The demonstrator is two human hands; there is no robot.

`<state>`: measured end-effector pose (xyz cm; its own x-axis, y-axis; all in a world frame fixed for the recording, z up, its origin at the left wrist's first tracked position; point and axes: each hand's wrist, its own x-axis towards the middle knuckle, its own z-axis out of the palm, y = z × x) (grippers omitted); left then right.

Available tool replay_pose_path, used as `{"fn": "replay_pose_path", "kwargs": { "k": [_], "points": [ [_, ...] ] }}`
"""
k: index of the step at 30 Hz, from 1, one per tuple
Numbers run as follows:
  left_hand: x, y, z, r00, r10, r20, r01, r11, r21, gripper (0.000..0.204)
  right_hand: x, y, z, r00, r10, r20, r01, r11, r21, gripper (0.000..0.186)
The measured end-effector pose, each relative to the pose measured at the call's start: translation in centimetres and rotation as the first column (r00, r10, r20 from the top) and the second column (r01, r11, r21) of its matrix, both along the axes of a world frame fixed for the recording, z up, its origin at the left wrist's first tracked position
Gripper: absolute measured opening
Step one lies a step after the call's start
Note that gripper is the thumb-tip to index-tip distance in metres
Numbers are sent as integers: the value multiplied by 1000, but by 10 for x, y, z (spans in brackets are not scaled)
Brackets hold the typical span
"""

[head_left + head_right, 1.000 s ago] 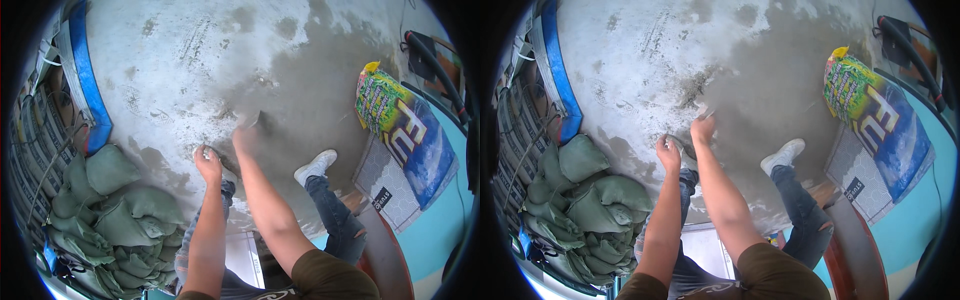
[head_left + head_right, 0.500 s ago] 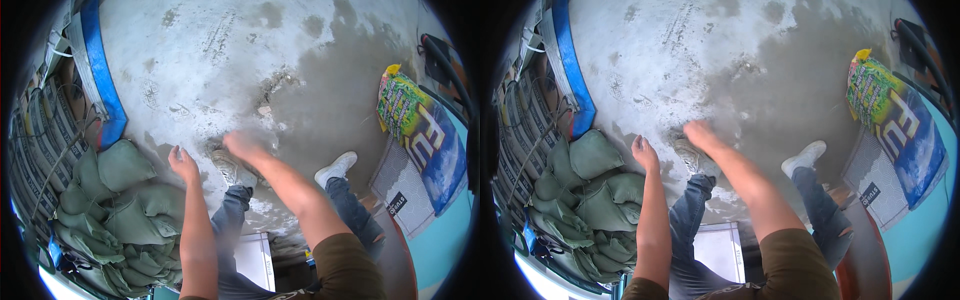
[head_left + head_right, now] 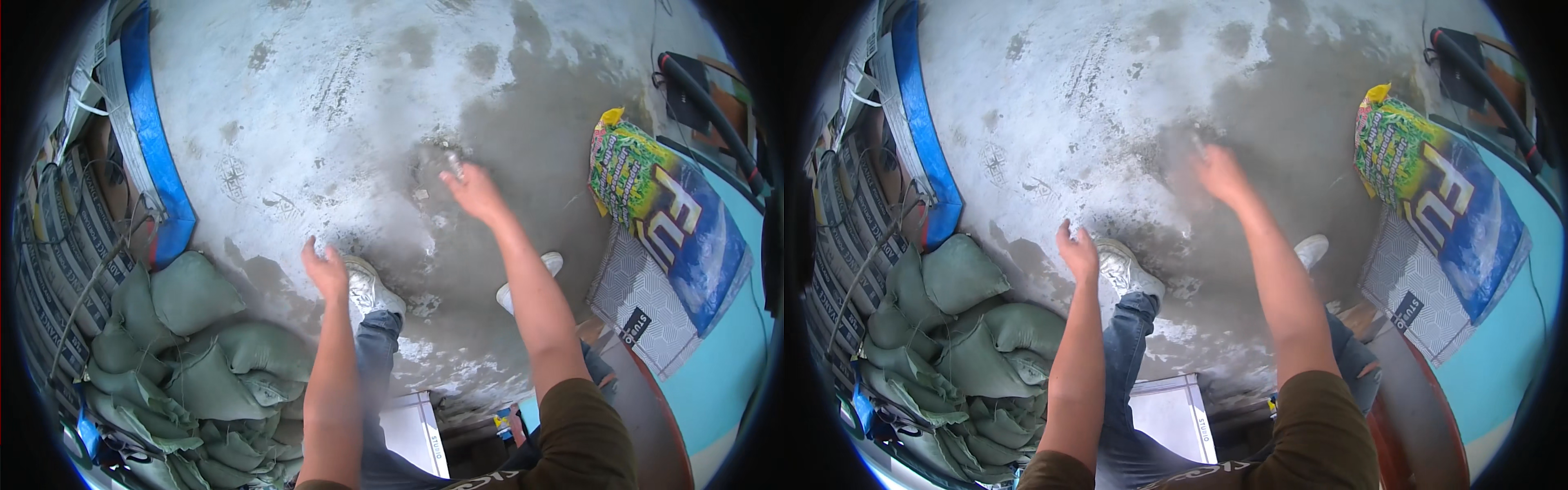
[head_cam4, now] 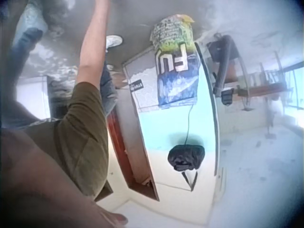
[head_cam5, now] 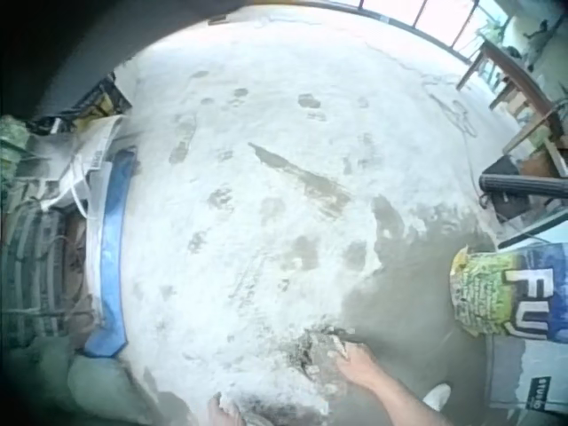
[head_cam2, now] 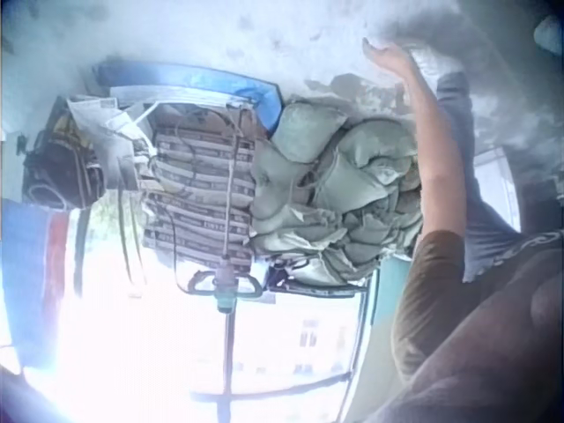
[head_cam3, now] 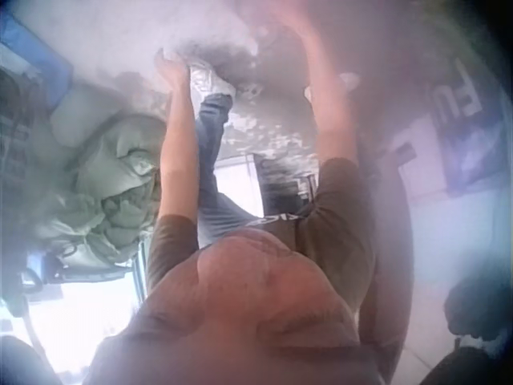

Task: The person sweeps debris from a concrete floor, places and aligns a floor tile into a square cutout, and applies fresh concrete around the tile using a trowel.

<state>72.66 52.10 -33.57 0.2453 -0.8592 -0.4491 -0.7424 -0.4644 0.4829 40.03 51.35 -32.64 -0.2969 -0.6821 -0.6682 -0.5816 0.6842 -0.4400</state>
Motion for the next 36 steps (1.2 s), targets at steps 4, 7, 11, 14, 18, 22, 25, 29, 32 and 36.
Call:
{"fn": "replay_pose_path", "kwargs": {
  "k": [4, 7, 11, 14, 18, 22, 25, 29, 32, 36],
  "points": [
    [-74, 1, -13, 990, -142, -16, 142, 990, -10, 59, -65, -26, -10, 898, -53, -436, -13, 989, -148, 27],
    [-106, -2, -11, 992, -119, -45, 122, 991, 63, 64, -55, -44, -32, 822, -19, -569, -5, 999, -42, 27],
    [-117, -6, -9, 989, -127, -81, 133, 988, 77, 63, 11, -36, -34, 832, 36, -554, -105, 990, -93, 34],
    [-118, -8, -5, 981, -151, -118, 156, 987, 36, 62, 45, -11, -39, 862, 255, -438, -291, 956, -16, 37],
    [-105, -11, 1, 987, -147, -60, 149, 988, 34, 60, 68, -1, -27, 761, 366, -536, -506, 851, -138, 35],
    [-97, -15, 4, 990, -129, -64, 128, 992, -15, 59, 44, -71, -15, 791, 273, -547, -521, 769, -369, 29],
    [-81, -11, -1, 987, -155, -35, 154, 988, -18, 59, 56, -105, -31, 713, 372, -594, -634, 705, -320, 29],
    [-64, 0, -2, 992, -123, 5, 123, 992, 25, 58, 76, -68, -35, 628, 533, -567, -741, 632, -227, 33],
    [-64, 2, 4, 994, -103, -27, 104, 994, 43, 57, 76, -25, -31, 570, 656, -495, -796, 590, -135, 41],
    [-58, -12, 2, 983, -182, 5, 182, 982, 50, 56, 64, -13, -15, 742, 576, -342, -656, 730, -194, 43]
  ]
}}
